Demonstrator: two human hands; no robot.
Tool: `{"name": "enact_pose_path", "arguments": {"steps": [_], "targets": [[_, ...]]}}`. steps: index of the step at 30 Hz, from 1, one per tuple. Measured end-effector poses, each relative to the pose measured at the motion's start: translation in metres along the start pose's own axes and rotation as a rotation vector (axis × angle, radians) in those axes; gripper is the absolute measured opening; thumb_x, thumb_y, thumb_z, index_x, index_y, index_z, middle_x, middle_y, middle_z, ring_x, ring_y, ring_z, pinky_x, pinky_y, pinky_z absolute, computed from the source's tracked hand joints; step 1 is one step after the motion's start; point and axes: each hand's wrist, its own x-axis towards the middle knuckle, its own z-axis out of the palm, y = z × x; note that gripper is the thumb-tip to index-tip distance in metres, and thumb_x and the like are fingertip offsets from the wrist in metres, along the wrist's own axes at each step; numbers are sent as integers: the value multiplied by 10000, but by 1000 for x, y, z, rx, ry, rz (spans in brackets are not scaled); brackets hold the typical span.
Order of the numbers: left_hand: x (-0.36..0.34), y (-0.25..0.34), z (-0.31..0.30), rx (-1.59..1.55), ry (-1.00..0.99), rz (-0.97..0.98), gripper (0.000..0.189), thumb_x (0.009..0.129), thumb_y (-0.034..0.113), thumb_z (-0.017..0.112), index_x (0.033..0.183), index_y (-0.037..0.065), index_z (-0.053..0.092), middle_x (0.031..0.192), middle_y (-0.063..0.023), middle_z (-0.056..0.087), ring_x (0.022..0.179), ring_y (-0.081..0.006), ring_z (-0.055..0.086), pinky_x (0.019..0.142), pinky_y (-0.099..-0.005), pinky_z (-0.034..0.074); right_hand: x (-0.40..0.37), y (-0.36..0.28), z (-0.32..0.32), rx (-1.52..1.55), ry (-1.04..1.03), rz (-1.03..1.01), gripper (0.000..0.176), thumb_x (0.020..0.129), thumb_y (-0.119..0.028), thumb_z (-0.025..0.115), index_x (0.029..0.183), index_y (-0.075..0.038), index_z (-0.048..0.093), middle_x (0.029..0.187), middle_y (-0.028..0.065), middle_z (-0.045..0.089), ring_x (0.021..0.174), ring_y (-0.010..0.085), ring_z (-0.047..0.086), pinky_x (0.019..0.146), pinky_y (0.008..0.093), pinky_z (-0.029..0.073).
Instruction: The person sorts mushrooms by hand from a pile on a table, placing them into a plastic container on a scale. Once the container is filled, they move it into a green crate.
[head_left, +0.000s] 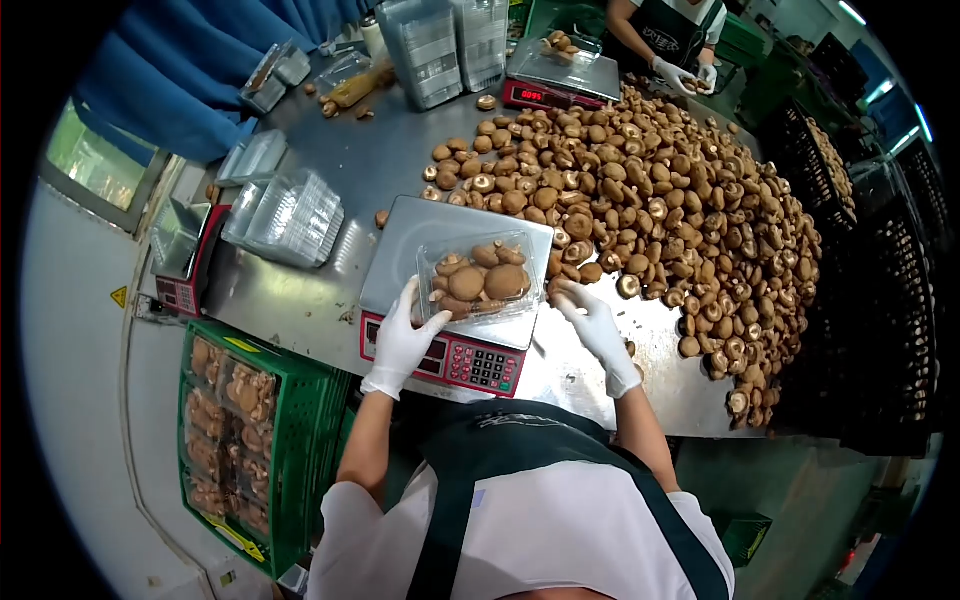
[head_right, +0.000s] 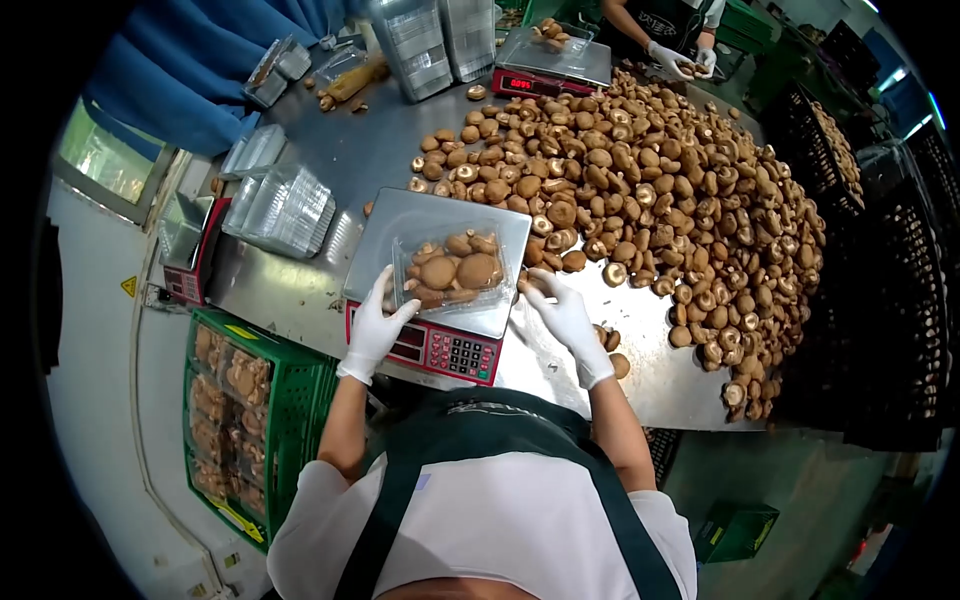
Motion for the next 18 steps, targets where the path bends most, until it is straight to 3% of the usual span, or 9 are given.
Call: {"name": "enact_pose_path", "arguments": {"steps": [1, 3, 4, 6, 7, 12, 15, 18], "targets": [[-2, -4, 2, 5, 1, 3, 609, 820, 277, 685, 1303, 1, 438, 1057, -143, 616, 887, -212, 618, 772, -308, 494, 4, -3, 5, -57, -91, 47, 463, 876, -335, 608, 1201, -9, 559, 995, 165, 667, 925, 227, 640, 834, 315, 488], [-8, -10, 4, -406, -75, -325, 490, 881, 241, 621, 1284, 14, 459, 919, -99, 641, 710, -153, 624, 633, -257, 510, 10, -5, 18, 64, -131, 98, 379, 887, -261, 605, 1138, 21, 566, 920, 133, 675, 836, 175, 656, 725, 272, 509], [-9, -12, 5, -407, -71, -325, 490, 881, 241, 621, 1284, 14, 459, 919, -99, 641, 710, -153, 624, 633, -257, 510, 12, -8, 21, 168, -152, 140, 335, 891, -223, 601, 1108, 29, 563, 894, 121, 675, 793, 157, 661, 679, 255, 513], [-10, -12, 4, -568, -150, -413, 382, 935, 166, 527, 1287, 35, 458, 845, -79, 626, 608, -100, 587, 511, -192, 470, 17, -3, 20, 299, -178, 176, 262, 890, -168, 592, 1063, 25, 552, 846, 99, 665, 742, 142, 652, 645, 241, 508], [-11, -2, 1, -675, -179, -448, 302, 922, 141, 539, 1195, 19, 495, 781, -77, 621, 576, -108, 585, 496, -201, 475, 20, 0, 20, 432, -203, 216, 190, 890, -113, 583, 1018, 21, 541, 797, 77, 655, 691, 127, 644, 611, 228, 503], [-17, -17, 20, -795, -57, -407, 182, 904, 83, 533, 1066, 12, 493, 766, -88, 621, 569, -105, 583, 492, -199, 471, 17, 8, 25, 471, -223, 168, 68, 874, -21, 558, 916, -1, 509, 703, 36, 599, 637, 123, 616, 598, 235, 499], [-23, -24, 23, -687, -18, -273, 183, 868, 15, 528, 1043, -16, 482, 758, -76, 609, 567, -105, 576, 482, -217, 457, 4, 12, 31, 352, -122, -44, 90, 870, -33, 561, 937, 1, 512, 709, 27, 598, 673, 113, 618, 598, 226, 478], [-34, -34, 20, -602, 18, -157, 227, 832, 2, 582, 1035, -17, 483, 752, -71, 612, 606, -114, 598, 529, -224, 478, -6, 18, 32, -6, -7, -344, 151, 829, -6, 624, 950, 0, 535, 821, 55, 613, 788, 138, 621, 703, 259, 500]]}}
